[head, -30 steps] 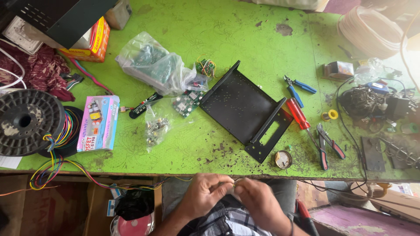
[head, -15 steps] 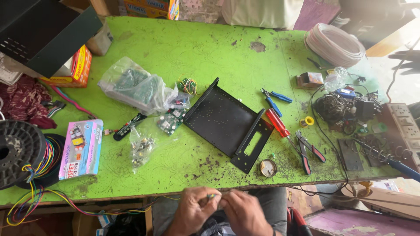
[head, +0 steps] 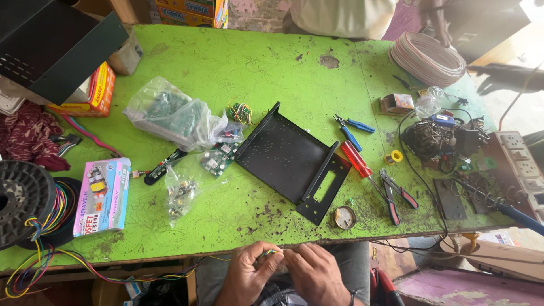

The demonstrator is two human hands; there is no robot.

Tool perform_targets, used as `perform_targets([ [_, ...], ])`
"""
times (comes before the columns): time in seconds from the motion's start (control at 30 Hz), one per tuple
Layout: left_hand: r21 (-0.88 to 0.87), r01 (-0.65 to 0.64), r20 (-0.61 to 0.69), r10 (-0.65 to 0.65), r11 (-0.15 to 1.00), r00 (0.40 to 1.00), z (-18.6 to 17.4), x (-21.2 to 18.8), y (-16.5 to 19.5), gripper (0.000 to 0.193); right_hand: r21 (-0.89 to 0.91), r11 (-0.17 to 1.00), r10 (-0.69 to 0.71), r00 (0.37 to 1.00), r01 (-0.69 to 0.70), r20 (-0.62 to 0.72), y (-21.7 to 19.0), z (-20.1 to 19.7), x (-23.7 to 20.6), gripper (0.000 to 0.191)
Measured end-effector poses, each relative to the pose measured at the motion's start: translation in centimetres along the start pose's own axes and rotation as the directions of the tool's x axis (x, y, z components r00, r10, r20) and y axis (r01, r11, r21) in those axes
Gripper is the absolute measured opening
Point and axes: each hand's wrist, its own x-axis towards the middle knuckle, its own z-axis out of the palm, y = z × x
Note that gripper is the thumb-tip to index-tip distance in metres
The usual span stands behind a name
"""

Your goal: The person solders wires to a small electronic component using a soldering iron and solder. They then strip the ends of additional wires with wire strippers and prepare them for further soldering.

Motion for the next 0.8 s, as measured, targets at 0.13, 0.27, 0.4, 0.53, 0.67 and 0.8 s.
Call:
perform_targets([
  [0.13,-0.045,-0.231,-0.071,0.228,0.972,0.971,0.5,-0.2,0.4,0.019,0.457,0.756,0.371,0.882,-0.469,0.291,0.9,-0.5,-0.1,0.032],
  [0.27,-0.115,-0.065,0.102,0.077,0.991,0.992,-0.3,0.1,1.2,0.023,0.689,-0.048,0.347,0.635,-0.723,0.690,1.3,-0.9,0.1,0.032],
  [0.4,-0.079,-0.075,0.003,0.076,0.994,0.997,-0.6,0.5,1.7,0.028,0.624,0.578,0.414,0.848,-0.525,0.331,0.2,-0.5,0.3,0.036],
  [0.53,-0.095,-0.016,-0.012,0.015,0.995,1.000,-0.3,0.9,1.8,0.025,0.343,0.919,0.189,0.981,-0.194,0.049,-0.3,-0.6,0.0,0.035],
  [0.67,-0.109,-0.218,-0.016,0.218,0.970,0.976,0.3,0.5,2.0,0.021,0.777,0.095,0.410,0.736,-0.623,0.539,0.4,-1.3,0.3,0.034],
  [0.8,-0.196,-0.128,0.079,0.146,0.972,0.986,0.0,0.4,1.5,0.022,0.776,-0.118,0.393,0.688,-0.620,0.609,-0.1,-0.9,0.7,0.029],
])
